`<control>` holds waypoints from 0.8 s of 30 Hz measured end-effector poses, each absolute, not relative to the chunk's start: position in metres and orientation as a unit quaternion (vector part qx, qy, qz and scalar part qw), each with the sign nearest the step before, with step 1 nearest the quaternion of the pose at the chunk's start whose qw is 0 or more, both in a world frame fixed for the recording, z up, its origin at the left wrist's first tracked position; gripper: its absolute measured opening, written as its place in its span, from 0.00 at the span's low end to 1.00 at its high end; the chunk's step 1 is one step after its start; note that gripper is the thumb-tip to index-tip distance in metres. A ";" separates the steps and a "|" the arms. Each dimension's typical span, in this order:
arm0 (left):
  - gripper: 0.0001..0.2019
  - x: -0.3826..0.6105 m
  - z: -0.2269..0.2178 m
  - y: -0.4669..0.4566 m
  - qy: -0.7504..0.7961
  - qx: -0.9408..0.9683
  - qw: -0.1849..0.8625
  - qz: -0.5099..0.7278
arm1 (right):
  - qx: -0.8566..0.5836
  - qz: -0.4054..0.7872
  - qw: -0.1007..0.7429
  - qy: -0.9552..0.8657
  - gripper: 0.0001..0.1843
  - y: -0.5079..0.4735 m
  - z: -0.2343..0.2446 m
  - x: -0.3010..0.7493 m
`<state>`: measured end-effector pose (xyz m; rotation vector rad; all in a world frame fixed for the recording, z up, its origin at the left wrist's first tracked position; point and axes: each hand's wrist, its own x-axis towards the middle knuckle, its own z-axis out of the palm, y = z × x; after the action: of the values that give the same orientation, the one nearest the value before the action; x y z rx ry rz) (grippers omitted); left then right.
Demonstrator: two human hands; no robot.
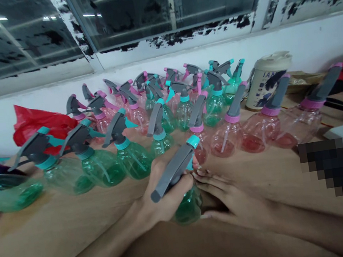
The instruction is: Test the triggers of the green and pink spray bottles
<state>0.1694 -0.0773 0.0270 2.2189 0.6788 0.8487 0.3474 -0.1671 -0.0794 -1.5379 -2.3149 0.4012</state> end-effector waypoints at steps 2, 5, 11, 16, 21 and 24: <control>0.03 0.170 0.027 -0.076 0.240 0.849 0.328 0.337 | -0.539 0.139 0.166 -0.814 0.38 -0.167 -0.078 0.347; 0.03 0.174 0.025 -0.076 0.239 0.844 0.329 0.348 | -0.537 0.138 0.170 -0.815 0.37 -0.167 -0.077 0.346; 0.02 0.175 0.018 -0.079 0.282 0.832 0.332 0.344 | -0.536 0.132 0.186 -0.813 0.38 -0.167 -0.078 0.347; 0.04 0.174 0.013 -0.078 0.280 0.825 0.350 0.344 | -0.536 0.132 0.179 -0.815 0.38 -0.167 -0.078 0.347; 0.02 0.174 0.013 -0.077 0.273 0.828 0.340 0.352 | -0.532 0.143 0.197 -0.811 0.37 -0.167 -0.081 0.347; 0.02 0.174 0.013 -0.077 0.278 0.827 0.337 0.354 | -0.535 0.149 0.203 -0.807 0.38 -0.167 -0.081 0.348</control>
<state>0.1741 -0.0774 0.0131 2.1551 0.7255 0.9229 0.3475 -0.1671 -0.0813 -1.4923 -2.2517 0.4162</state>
